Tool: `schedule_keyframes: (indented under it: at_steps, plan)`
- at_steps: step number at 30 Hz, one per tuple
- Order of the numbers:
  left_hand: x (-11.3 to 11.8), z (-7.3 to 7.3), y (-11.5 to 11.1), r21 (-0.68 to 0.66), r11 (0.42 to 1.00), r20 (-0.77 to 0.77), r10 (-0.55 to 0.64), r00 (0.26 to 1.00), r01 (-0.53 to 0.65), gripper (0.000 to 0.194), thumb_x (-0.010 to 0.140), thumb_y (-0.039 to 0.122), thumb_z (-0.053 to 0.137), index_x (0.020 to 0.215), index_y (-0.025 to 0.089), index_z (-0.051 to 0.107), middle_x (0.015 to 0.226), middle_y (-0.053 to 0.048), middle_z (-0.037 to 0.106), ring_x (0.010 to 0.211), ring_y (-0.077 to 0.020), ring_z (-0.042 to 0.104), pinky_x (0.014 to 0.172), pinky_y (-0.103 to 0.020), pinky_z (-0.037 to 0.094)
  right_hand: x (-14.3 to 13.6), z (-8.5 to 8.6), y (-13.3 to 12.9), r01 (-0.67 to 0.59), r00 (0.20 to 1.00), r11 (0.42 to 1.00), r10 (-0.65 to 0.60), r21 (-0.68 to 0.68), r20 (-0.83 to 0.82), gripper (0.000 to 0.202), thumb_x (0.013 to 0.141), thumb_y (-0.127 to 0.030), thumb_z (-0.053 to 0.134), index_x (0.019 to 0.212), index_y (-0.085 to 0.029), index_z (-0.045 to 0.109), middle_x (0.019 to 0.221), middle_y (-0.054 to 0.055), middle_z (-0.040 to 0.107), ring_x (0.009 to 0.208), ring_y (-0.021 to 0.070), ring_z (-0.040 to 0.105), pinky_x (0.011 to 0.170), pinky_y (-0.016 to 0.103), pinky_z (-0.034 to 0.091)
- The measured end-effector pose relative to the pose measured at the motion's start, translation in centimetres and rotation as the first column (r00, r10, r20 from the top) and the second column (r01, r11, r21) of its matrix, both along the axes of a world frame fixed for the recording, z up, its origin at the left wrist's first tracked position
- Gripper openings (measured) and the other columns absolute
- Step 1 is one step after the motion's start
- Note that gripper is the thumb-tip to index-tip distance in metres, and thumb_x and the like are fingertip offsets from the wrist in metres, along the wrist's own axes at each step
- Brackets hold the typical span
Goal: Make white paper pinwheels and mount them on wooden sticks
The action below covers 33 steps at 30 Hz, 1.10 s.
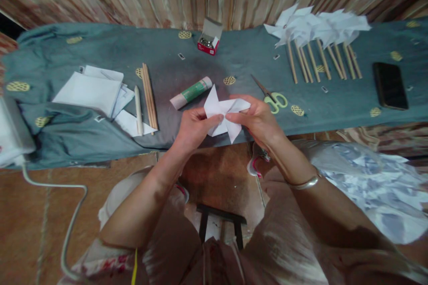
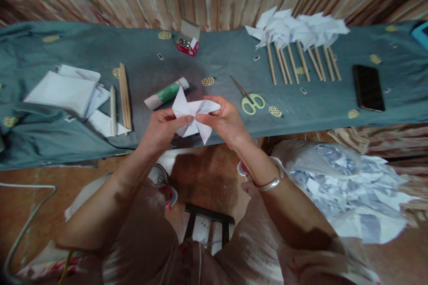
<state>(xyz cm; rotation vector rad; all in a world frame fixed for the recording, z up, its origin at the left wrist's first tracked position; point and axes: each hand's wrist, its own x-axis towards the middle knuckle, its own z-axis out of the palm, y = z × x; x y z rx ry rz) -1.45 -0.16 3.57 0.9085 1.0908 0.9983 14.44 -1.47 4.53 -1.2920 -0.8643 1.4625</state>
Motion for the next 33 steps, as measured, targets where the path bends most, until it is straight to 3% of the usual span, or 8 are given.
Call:
schedule_keyframes:
  at_steps: [12,22,33]
  plan:
    - [0.04,0.43,0.05,-0.015,1.000,0.026,0.008,1.000,-0.008,0.017,0.052,0.026,0.080,0.062,0.015,0.074,0.058,0.001,0.069,0.050,-0.0086,0.052,0.050,-0.021,0.039,-0.16,0.40,-0.11,0.015,0.998,0.999,-0.017,-0.031,-0.065,0.065,0.049,-0.026,0.090,0.106,-0.017,0.060,0.072,-0.002,0.076,0.062,0.0140,0.068,0.068,0.029,0.057]
    - [-0.03,0.35,0.01,-0.010,1.000,0.013,-0.012,1.000,0.012,0.017,0.054,0.027,0.080,0.063,0.015,0.075,0.060,0.000,0.069,0.051,-0.0086,0.052,0.051,-0.021,0.038,-0.03,0.22,-0.16,-0.008,0.999,1.000,0.008,-0.011,-0.039,0.062,0.051,-0.028,0.090,0.105,-0.019,0.062,0.077,-0.001,0.076,0.068,0.0177,0.071,0.070,0.033,0.059]
    - [-0.27,0.25,0.19,-0.015,1.000,0.049,0.000,0.999,0.000,0.021,0.053,0.029,0.084,0.065,0.014,0.075,0.063,0.000,0.070,0.052,-0.0090,0.053,0.055,-0.023,0.042,0.47,0.46,-0.33,-0.039,0.999,0.999,0.040,0.013,-0.017,0.039,0.061,-0.037,0.084,0.094,-0.020,0.070,0.077,-0.001,0.073,0.067,0.0132,0.064,0.061,0.024,0.052]
